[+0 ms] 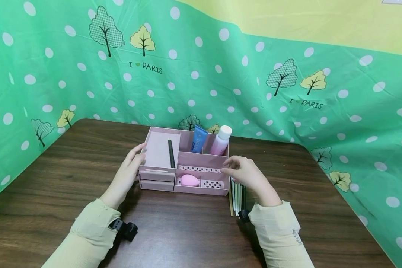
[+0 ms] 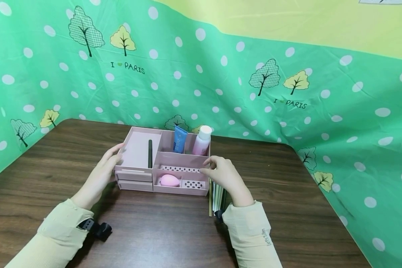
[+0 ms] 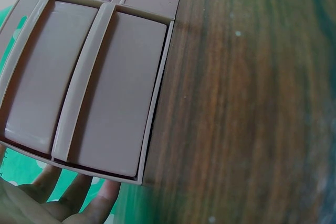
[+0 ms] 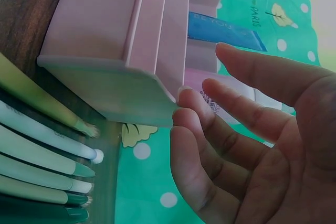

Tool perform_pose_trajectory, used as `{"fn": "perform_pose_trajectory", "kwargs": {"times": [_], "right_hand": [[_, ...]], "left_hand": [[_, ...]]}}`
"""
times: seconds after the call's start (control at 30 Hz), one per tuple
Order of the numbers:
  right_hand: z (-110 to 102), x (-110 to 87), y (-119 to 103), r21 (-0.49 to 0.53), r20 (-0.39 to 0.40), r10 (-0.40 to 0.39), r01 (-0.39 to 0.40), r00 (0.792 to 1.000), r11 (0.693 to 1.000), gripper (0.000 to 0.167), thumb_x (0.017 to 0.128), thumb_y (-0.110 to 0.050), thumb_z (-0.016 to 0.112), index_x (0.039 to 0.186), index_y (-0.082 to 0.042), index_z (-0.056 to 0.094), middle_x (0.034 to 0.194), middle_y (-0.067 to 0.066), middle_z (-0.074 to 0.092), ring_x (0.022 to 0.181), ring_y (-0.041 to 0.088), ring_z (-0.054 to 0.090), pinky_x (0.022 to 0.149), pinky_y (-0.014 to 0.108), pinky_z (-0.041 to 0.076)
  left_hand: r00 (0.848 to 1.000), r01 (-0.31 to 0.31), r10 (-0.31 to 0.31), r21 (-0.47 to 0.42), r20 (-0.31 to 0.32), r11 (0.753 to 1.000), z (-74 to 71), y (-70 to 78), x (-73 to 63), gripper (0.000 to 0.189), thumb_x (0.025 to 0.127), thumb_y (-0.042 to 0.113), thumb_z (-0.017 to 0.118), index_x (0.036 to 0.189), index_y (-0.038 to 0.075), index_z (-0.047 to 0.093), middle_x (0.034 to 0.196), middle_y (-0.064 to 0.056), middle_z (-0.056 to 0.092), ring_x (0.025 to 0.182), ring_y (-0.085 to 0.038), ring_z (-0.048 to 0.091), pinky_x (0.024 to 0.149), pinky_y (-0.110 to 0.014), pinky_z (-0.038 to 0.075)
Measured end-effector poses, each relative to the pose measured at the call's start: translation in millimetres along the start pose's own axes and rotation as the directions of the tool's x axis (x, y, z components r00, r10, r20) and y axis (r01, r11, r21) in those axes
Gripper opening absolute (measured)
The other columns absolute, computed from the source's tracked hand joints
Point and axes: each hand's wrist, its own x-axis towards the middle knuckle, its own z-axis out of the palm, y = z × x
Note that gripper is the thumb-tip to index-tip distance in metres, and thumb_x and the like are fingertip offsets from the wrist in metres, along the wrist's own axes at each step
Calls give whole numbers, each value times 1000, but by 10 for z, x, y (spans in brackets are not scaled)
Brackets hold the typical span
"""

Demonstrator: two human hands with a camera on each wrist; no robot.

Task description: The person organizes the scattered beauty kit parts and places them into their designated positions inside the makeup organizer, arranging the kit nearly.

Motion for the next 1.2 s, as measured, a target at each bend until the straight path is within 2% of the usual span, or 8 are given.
{"fn": "perform_pose_trajectory", "kwargs": {"times": [0.4, 0.63, 0.93, 1.2], "right_hand": [[15, 16, 17, -1, 4, 7, -7, 1000, 1000, 32, 92, -22, 70, 115, -2, 65, 91, 16, 67, 65, 20, 56, 61, 32, 52], [8, 12, 6, -3, -3, 2, -2, 1000, 1000, 31, 91, -22, 70, 114, -2, 65, 89, 13, 67, 67, 25, 59, 62, 34, 53], [13, 10, -5, 38, -14, 22, -21, 1000, 999, 29, 91, -22, 71, 113, -3, 65, 88, 13, 65, 69, 25, 58, 62, 33, 52], [-2, 11, 6, 33, -12, 24, -24, 1000, 999, 32, 90, -24, 72, 114, -3, 65, 89, 12, 64, 70, 23, 57, 62, 31, 53]], "left_hand": [[1000, 1, -1, 7, -2, 1000, 1, -7, 1, 54, 105, 42, 35, 157, 31, 25, 159, -11, 25, 119, -27, 47, 86, -29, 46], [1000, 3, -3, -6, 2, 1000, -1, -3, 1, 54, 105, 41, 34, 157, 31, 24, 161, -11, 22, 125, -29, 44, 89, -29, 44], [1000, 5, -5, 12, 1, 1000, -3, 9, 0, 54, 105, 42, 34, 157, 31, 24, 161, -11, 21, 127, -30, 43, 89, -30, 44], [1000, -2, 1, 22, 0, 1000, -11, -5, 11, 54, 105, 43, 33, 157, 32, 23, 160, -11, 23, 126, -29, 43, 87, -32, 45]]}}
